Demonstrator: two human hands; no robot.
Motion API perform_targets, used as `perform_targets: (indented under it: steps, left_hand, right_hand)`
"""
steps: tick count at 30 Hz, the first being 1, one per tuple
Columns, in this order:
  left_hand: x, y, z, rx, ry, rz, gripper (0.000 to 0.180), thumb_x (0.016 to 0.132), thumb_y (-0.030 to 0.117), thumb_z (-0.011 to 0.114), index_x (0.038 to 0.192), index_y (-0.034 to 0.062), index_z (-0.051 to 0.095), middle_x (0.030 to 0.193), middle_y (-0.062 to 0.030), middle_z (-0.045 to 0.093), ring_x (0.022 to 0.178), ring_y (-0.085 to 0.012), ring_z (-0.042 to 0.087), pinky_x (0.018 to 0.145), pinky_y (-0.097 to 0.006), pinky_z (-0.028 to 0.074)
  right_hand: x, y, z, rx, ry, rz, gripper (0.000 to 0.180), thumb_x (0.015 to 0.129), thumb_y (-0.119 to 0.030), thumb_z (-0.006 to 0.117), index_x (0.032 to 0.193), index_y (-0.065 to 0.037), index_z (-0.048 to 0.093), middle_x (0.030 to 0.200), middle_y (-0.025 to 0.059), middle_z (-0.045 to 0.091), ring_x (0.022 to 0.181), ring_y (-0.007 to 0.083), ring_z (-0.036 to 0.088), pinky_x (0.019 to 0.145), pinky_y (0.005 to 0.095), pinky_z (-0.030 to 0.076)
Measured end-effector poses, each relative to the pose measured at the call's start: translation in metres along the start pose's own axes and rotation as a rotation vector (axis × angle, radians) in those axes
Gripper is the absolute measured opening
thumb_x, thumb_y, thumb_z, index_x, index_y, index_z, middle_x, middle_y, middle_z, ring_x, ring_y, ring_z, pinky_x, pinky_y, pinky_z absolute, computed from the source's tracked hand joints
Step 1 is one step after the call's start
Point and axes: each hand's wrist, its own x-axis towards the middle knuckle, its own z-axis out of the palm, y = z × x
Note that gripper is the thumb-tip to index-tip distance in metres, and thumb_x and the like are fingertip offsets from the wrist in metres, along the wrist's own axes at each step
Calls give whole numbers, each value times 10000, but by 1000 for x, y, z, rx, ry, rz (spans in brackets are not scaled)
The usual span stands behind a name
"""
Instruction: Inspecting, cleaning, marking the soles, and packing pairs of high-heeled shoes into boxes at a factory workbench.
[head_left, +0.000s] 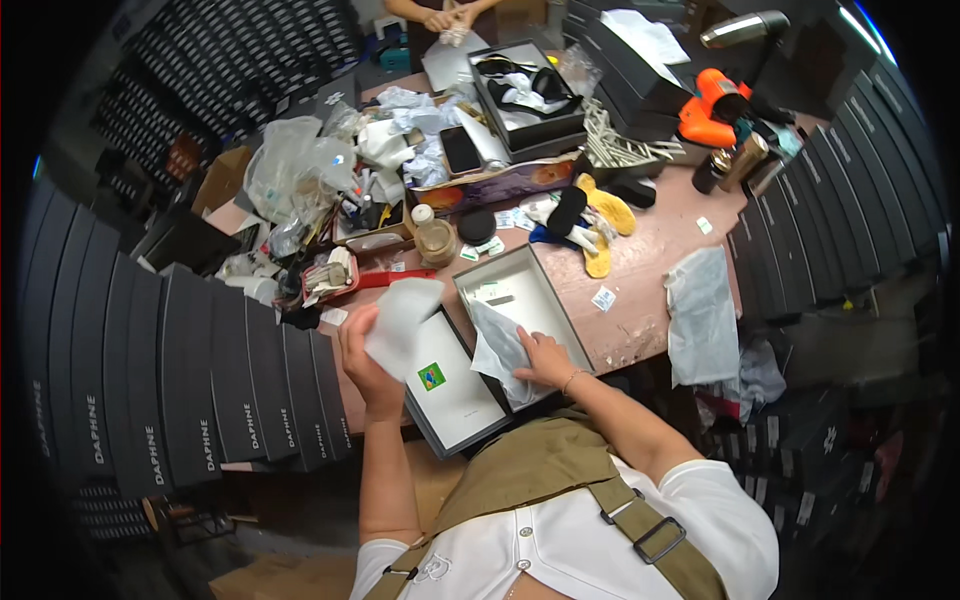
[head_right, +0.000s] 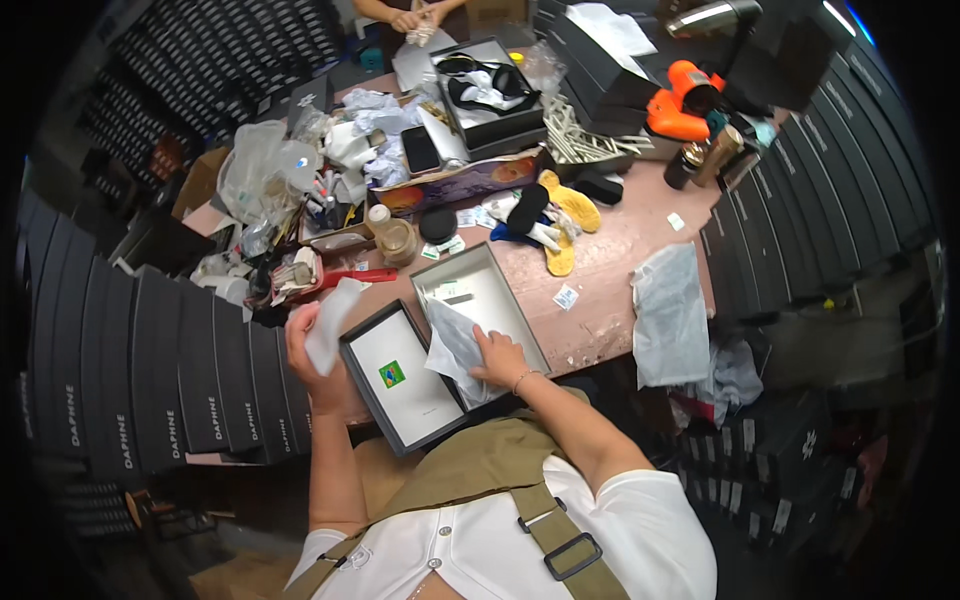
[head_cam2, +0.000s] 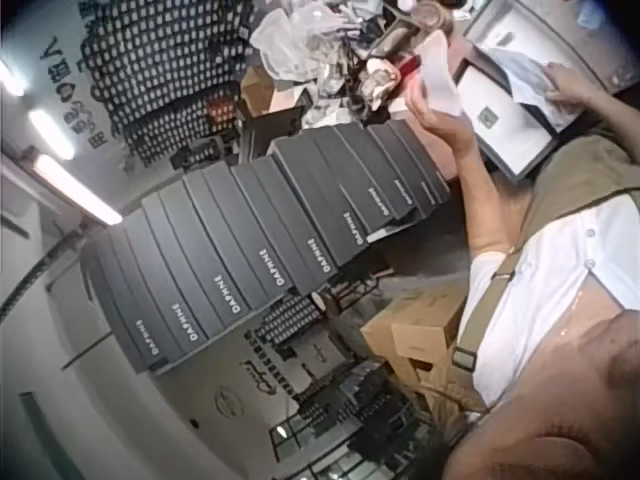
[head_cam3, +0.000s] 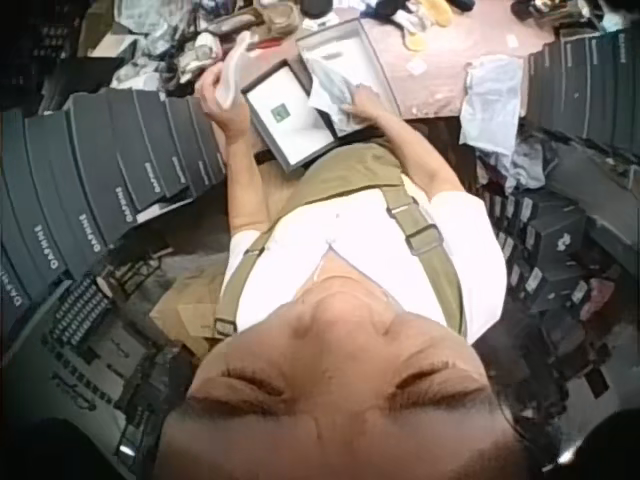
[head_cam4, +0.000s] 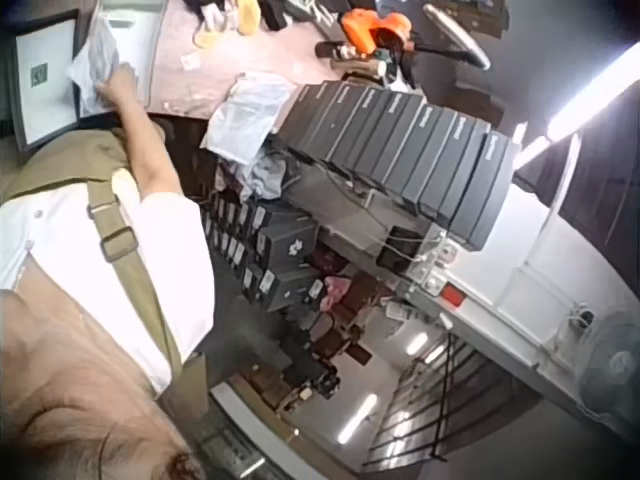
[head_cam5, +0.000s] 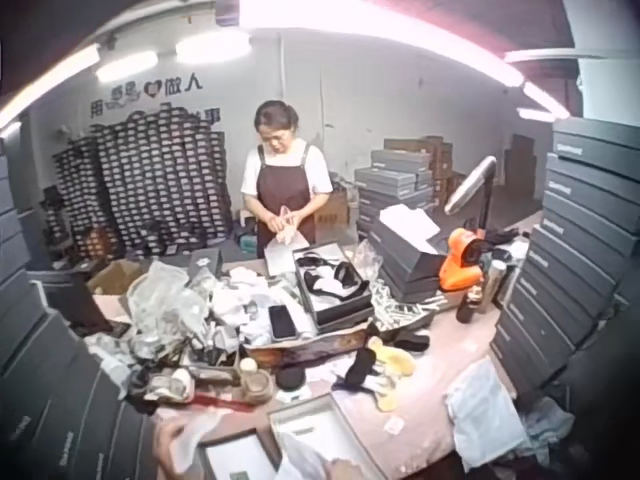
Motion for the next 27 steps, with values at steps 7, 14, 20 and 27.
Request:
perform_targets:
  steps: [7, 14, 20, 27]
  left_hand:
    - [-35, 20, 105, -53, -576, 274, 304, 722, -24, 542, 1008, 38, 624, 1034, -117, 623, 1035, -300, 541, 924, -424, 389]
    - [-107, -57, 210, 277, -1333, 443, 212, 806, 135, 496, 951, 98, 646, 980, -72, 636, 1005, -281, 546, 832, -461, 370]
    - [-83, -39, 216, 39, -1780, 340, 367, 859, 333, 457, 1073, 106, 648, 1163, -117, 606, 1195, -299, 477, 1017, -582, 283]
    - [-92, -26, 222, 176, -1598, 243, 345, 899, 328, 506, 1043, 54, 658, 1109, -105, 632, 1125, -280, 541, 1034, -642, 217]
  right_hand:
    - [-86, -16, -106, 310, -397, -154, 443, 804, -342, 654, 1065, 15, 629, 1018, 223, 655, 933, 366, 625, 834, 407, 483]
    - [-216, 116, -158, 417, 417, 544, 221, 778, -170, 615, 926, -13, 665, 817, 176, 676, 769, 280, 665, 686, 356, 517]
    - [-286, 249, -117, 137, 732, 1098, 721, 727, -108, 692, 1362, -14, 365, 1377, 232, 399, 1269, 352, 407, 1024, 389, 375]
    - [-256, 368, -40, 833, 1109, 1183, 242, 830, -94, 553, 1034, 20, 617, 919, 153, 678, 856, 276, 645, 761, 345, 486]
